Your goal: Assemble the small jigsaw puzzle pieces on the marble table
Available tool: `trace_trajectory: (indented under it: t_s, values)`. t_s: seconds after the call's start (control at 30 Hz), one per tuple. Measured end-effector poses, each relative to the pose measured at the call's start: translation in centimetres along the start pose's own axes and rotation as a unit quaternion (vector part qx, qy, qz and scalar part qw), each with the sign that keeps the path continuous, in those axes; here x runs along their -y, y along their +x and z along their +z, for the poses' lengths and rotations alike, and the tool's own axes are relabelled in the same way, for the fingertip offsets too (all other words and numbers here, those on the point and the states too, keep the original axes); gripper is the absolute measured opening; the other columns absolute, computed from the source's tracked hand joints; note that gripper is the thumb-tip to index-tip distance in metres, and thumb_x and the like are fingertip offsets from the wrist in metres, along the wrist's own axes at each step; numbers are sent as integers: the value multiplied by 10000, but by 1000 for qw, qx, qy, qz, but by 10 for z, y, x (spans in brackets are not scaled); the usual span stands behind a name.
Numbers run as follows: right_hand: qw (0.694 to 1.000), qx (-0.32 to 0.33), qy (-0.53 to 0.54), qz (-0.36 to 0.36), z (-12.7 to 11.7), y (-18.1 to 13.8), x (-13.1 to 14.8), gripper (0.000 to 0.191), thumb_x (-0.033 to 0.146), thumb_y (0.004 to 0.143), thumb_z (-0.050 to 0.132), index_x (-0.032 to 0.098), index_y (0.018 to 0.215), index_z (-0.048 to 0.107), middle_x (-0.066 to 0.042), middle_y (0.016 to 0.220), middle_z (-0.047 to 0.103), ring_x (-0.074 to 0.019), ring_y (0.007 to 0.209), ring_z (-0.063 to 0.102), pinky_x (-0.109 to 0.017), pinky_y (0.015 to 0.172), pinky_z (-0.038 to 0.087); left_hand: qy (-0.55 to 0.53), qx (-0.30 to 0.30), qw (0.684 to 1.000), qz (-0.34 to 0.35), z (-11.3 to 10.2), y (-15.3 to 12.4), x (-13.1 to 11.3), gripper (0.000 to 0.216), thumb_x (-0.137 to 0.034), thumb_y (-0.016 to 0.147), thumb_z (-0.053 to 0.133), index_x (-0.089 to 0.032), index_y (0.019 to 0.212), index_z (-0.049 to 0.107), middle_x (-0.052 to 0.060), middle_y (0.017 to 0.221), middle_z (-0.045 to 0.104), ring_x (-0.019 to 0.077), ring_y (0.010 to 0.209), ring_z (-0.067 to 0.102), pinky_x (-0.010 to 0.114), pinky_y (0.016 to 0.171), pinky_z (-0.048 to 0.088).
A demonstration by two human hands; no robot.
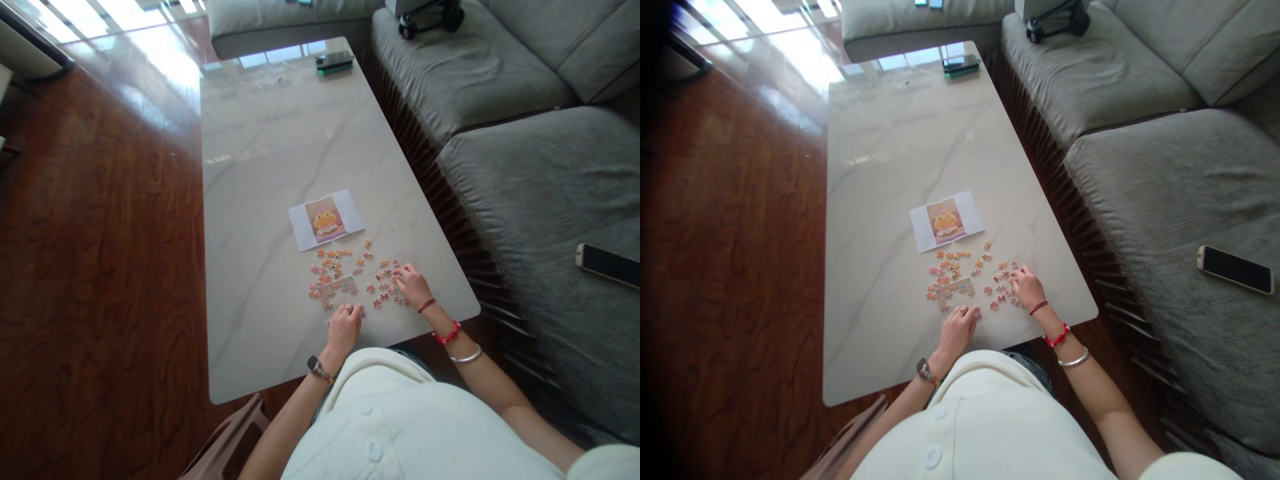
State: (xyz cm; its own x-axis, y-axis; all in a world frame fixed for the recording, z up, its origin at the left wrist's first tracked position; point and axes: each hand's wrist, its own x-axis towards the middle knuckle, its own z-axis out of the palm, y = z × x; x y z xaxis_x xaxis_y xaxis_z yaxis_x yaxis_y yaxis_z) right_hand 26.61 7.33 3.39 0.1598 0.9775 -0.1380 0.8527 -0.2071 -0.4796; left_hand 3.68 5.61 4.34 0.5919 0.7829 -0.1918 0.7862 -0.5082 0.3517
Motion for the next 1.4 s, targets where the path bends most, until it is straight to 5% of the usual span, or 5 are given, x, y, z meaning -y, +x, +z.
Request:
trace_trajectory:
  t_s: [0.1,0.33,0.67,0.97,1.4]
  values:
    - [999,-8,18,-26,0,-1,11,196,129,736,459,172,878,586,-43,856,522,-127,745,527,-244,724,409,-25,-23,999,-12,-1,-2,1,274,-152,794,362,-214,1036,473,39,824,530,149,810,489,255,703,415]
    - [984,112,14,-137,-2,-15,20,170,195,714,555,203,882,575,-28,925,513,-105,736,527,-237,705,416,-39,-92,992,-72,-2,-23,20,274,-185,797,365,-190,1040,492,59,868,545,157,841,503,265,730,435]
    - [976,140,-71,-151,6,-22,23,43,153,730,527,165,759,555,-52,880,511,-136,761,510,-236,680,404,-33,-76,994,-77,-1,-33,17,257,-195,802,366,-191,1016,509,52,831,533,150,812,495,262,722,429]
    - [981,103,-39,-159,8,-19,32,51,182,772,481,177,773,532,-49,823,563,-162,828,505,-272,724,402,-33,-49,997,-58,-3,-25,9,247,-179,801,362,-198,994,515,42,809,518,142,785,491,262,714,427]
    - [985,13,-63,-158,26,-14,42,82,141,742,491,194,709,545,-61,898,566,-164,793,557,-268,677,451,-28,-158,986,-44,-15,13,16,248,-102,751,374,-209,892,547,36,773,533,141,765,517,252,671,453]
